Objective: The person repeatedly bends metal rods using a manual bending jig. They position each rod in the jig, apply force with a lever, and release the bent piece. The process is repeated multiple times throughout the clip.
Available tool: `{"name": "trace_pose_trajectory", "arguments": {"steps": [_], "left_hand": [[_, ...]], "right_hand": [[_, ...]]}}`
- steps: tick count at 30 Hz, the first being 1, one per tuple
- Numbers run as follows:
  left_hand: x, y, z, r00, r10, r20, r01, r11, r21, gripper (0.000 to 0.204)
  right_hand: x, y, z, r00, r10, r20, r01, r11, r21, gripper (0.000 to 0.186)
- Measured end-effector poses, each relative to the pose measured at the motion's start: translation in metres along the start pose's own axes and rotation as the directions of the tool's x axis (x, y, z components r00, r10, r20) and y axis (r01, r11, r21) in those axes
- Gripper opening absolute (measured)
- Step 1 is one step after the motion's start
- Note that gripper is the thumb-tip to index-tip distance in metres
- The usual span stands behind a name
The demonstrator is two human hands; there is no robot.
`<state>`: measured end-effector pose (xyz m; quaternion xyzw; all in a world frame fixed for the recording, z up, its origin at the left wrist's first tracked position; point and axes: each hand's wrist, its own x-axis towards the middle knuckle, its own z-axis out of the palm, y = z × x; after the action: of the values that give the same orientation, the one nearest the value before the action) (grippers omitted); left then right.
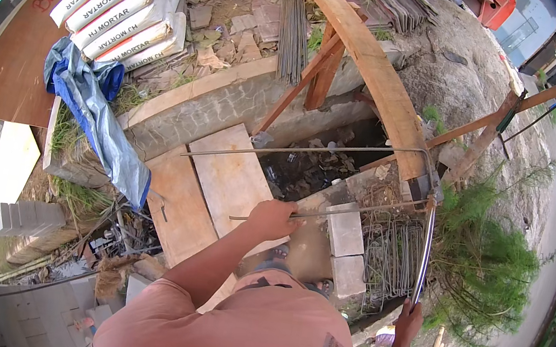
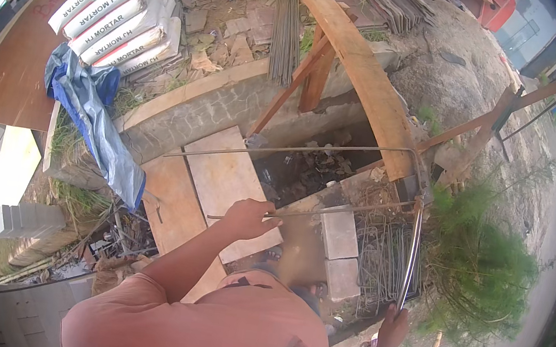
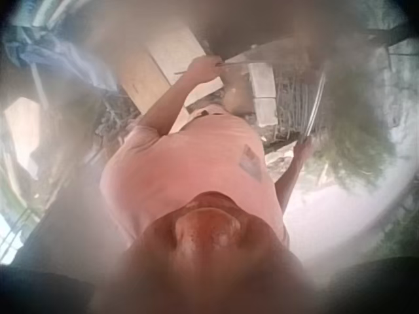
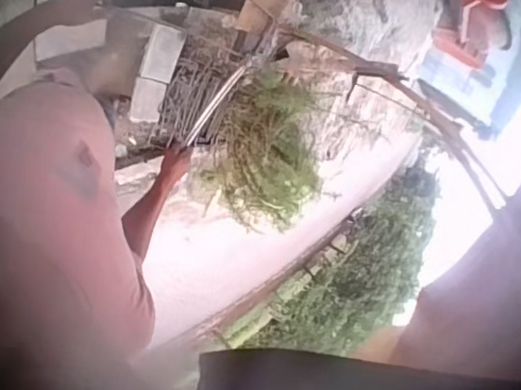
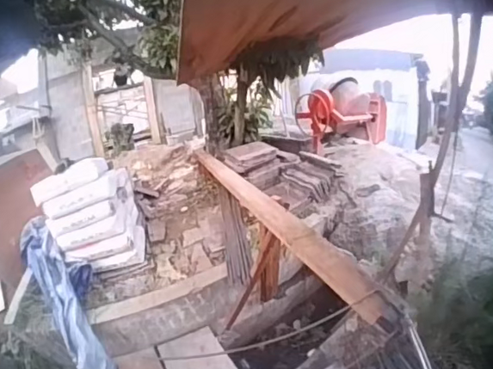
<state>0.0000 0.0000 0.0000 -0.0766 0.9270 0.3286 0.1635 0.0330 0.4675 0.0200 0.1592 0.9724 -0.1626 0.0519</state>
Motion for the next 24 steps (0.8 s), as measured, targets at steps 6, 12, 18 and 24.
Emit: {"name": "trace_pose_trajectory", "arguments": {"steps": [6,12,18,24], "left_hand": [[0.016,0.001,-0.025,1.000,0.023,0.017,-0.023,0.999,0.029,0.037],[0.027,-0.002,-0.020,0.999,0.033,0.019,-0.034,0.998,0.060,0.037],[0.049,-0.015,-0.023,0.990,0.141,-0.028,-0.138,0.987,0.081,0.039],[0.074,-0.024,-0.041,0.982,0.188,-0.023,-0.183,0.972,0.147,0.041]], "right_hand": [[0.005,-0.020,0.005,0.997,-0.069,-0.042,0.067,0.997,-0.048,0.036],[-0.016,-0.039,0.012,0.988,0.034,-0.150,-0.044,0.997,-0.066,0.045],[-0.026,-0.067,0.015,0.972,0.157,-0.174,-0.172,0.982,-0.072,0.049],[-0.042,-0.098,0.025,0.954,0.223,-0.201,-0.236,0.971,-0.045,0.048]]}}
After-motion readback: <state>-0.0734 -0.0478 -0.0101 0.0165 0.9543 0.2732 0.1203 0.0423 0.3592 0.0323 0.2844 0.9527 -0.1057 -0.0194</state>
